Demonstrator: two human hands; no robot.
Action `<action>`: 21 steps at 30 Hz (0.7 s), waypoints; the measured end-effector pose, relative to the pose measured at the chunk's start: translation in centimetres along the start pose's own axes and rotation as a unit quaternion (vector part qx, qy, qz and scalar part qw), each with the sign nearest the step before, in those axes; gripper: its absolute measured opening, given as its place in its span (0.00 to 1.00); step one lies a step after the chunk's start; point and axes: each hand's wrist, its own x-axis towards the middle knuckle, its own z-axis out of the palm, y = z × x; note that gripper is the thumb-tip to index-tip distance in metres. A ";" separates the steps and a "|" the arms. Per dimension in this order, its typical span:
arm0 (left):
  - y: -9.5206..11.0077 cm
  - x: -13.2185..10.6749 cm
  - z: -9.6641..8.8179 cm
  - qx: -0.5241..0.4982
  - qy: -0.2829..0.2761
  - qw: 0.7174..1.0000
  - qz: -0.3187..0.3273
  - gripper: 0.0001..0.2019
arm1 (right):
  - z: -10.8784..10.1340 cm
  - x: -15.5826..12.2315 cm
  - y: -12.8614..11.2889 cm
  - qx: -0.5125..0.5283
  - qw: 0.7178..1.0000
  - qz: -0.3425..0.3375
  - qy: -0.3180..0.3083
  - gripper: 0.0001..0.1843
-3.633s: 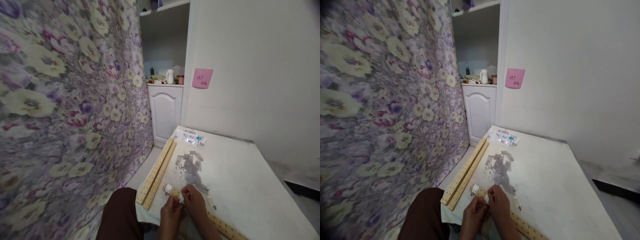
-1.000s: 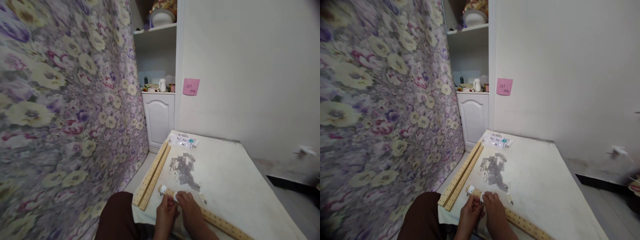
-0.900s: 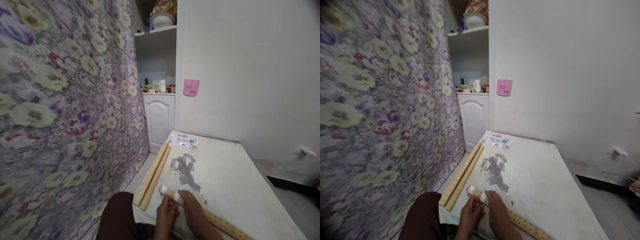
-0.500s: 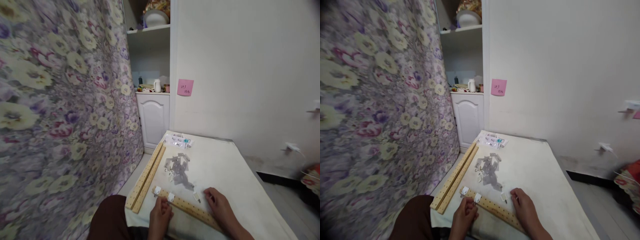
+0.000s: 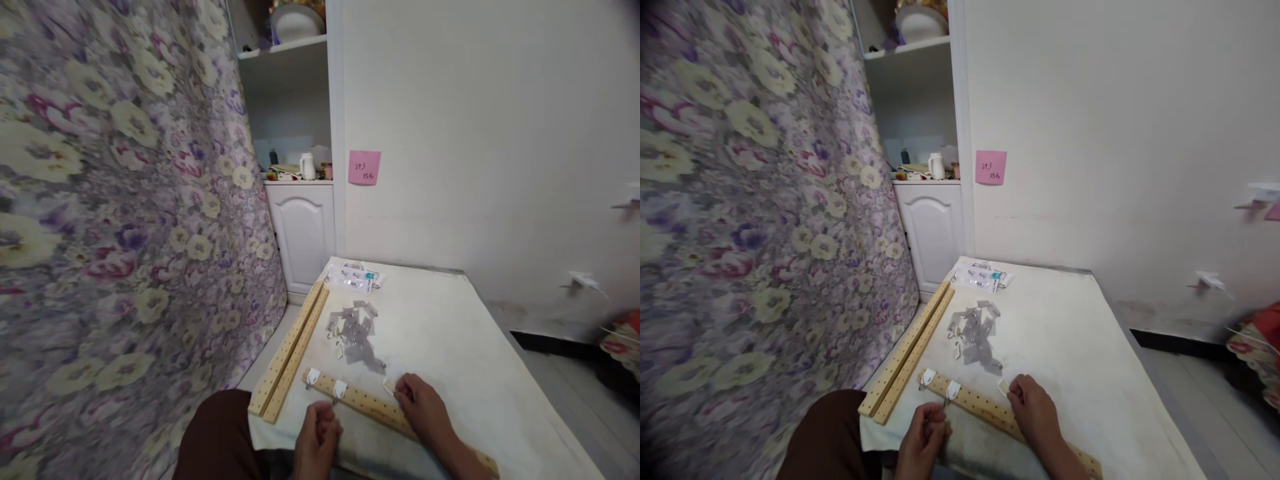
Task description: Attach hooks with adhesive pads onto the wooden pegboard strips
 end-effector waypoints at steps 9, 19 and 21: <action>-2.5 -1.9 2.5 0.007 -0.081 0.996 0.045 0.16 | -0.3 -0.6 -0.2 0.094 0.994 -0.046 0.023 0.08; 3.4 -1.8 3.2 0.067 -0.148 0.981 0.107 0.13 | -2.2 -2.5 -3.3 0.181 0.982 -0.034 -0.046 0.07; 4.9 -1.4 3.4 0.057 -0.138 0.981 0.124 0.18 | -2.2 -2.8 -3.6 0.206 0.976 -0.034 -0.060 0.08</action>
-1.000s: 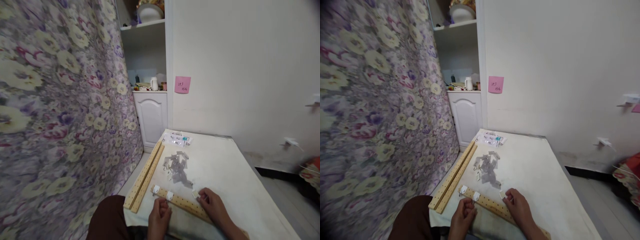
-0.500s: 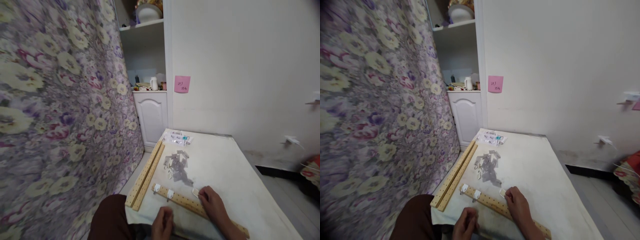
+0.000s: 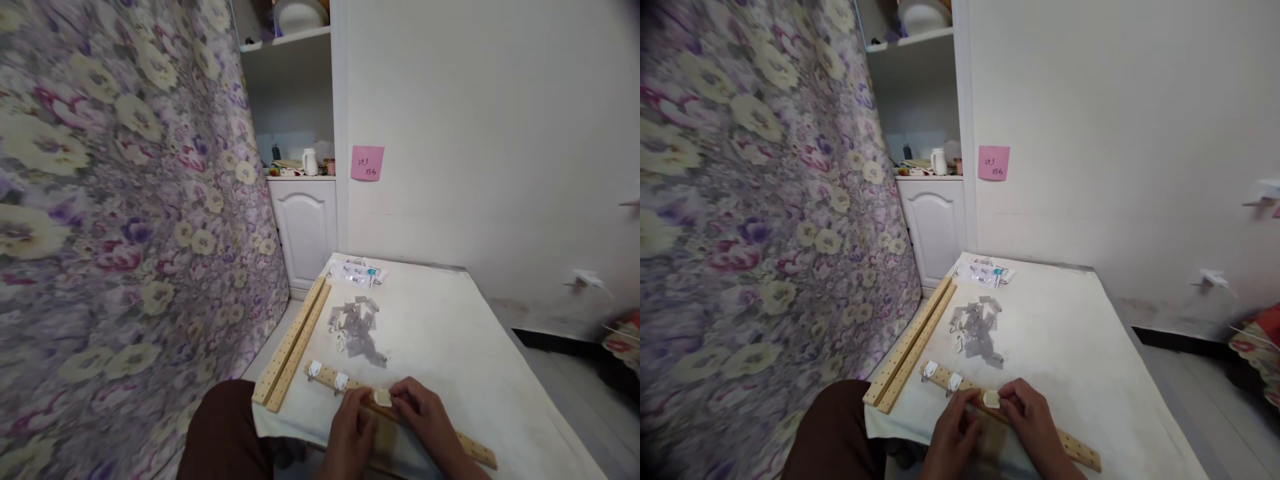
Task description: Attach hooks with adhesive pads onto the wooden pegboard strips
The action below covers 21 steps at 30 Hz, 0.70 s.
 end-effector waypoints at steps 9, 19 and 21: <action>0.8 0.4 0.7 0.013 -0.028 0.999 -0.043 0.07 | 0.4 -0.5 -0.3 0.089 0.995 0.009 -0.041 0.09; -1.1 0.0 1.7 -0.161 -0.054 0.976 -0.137 0.15 | 0.6 -0.6 -0.2 0.083 0.995 0.011 -0.056 0.11; -1.9 0.1 2.2 -0.205 -0.052 0.965 -0.158 0.17 | 0.5 -0.6 -0.5 0.059 0.997 0.007 -0.051 0.09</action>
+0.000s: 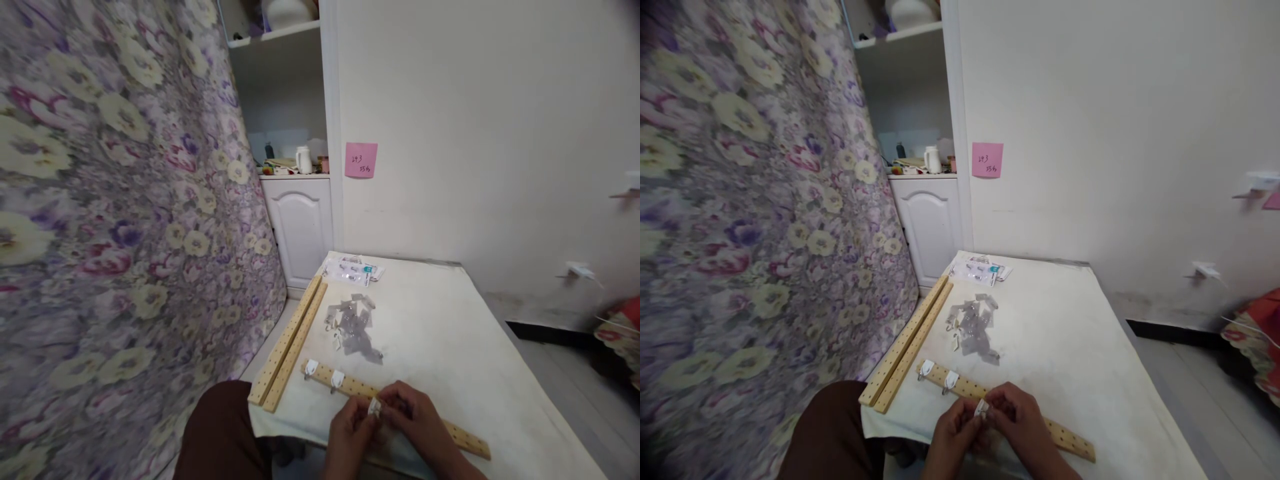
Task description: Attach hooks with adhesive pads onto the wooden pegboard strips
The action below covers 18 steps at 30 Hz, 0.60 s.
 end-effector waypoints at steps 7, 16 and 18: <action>-1.2 0.7 0.0 -0.086 0.027 0.993 -0.080 0.22 | 0.2 -0.5 -0.4 -0.052 0.998 -0.043 0.004 0.08; -0.8 0.5 -0.1 -0.088 0.037 0.988 -0.123 0.23 | 0.0 -0.8 -0.3 -0.033 0.997 -0.065 0.011 0.13; -0.8 0.4 0.0 -0.100 0.034 0.986 -0.125 0.25 | -0.2 -0.6 -0.1 -0.042 0.998 -0.034 0.035 0.12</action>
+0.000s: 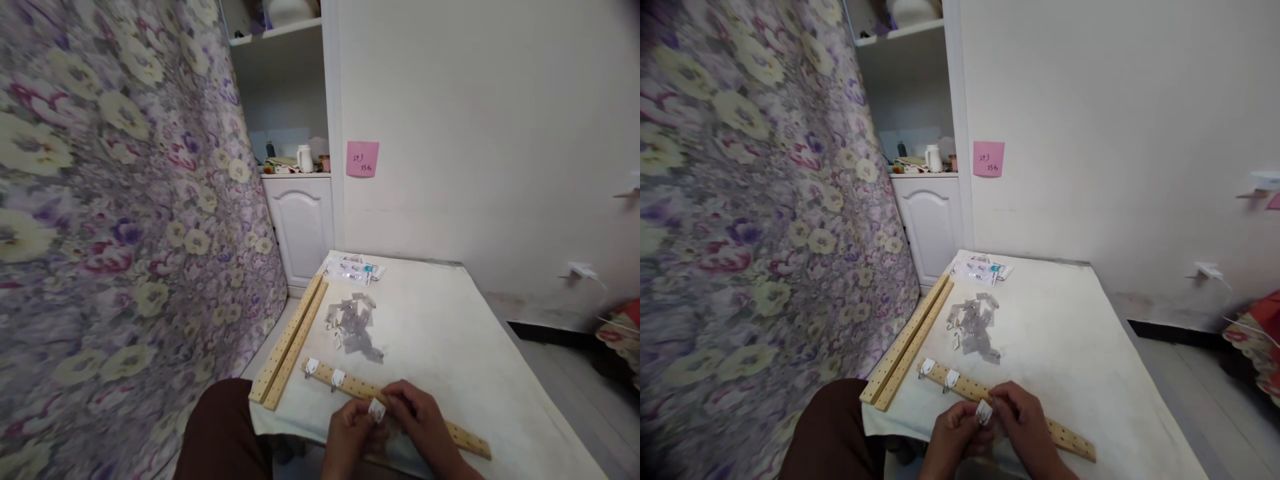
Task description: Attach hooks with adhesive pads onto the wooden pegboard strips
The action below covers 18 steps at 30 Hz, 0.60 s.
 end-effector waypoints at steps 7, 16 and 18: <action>-0.5 0.2 -0.4 -0.004 -0.035 0.999 0.000 0.22 | 1.1 0.1 1.0 -0.027 0.999 0.028 -0.033 0.09; 0.1 -1.1 0.5 -0.138 -0.048 0.988 -0.041 0.21 | 1.9 0.1 1.4 0.023 0.997 0.066 -0.035 0.09; 0.7 -1.8 0.8 -0.158 -0.069 0.985 -0.033 0.19 | 1.9 0.1 1.4 0.011 0.997 0.066 -0.024 0.08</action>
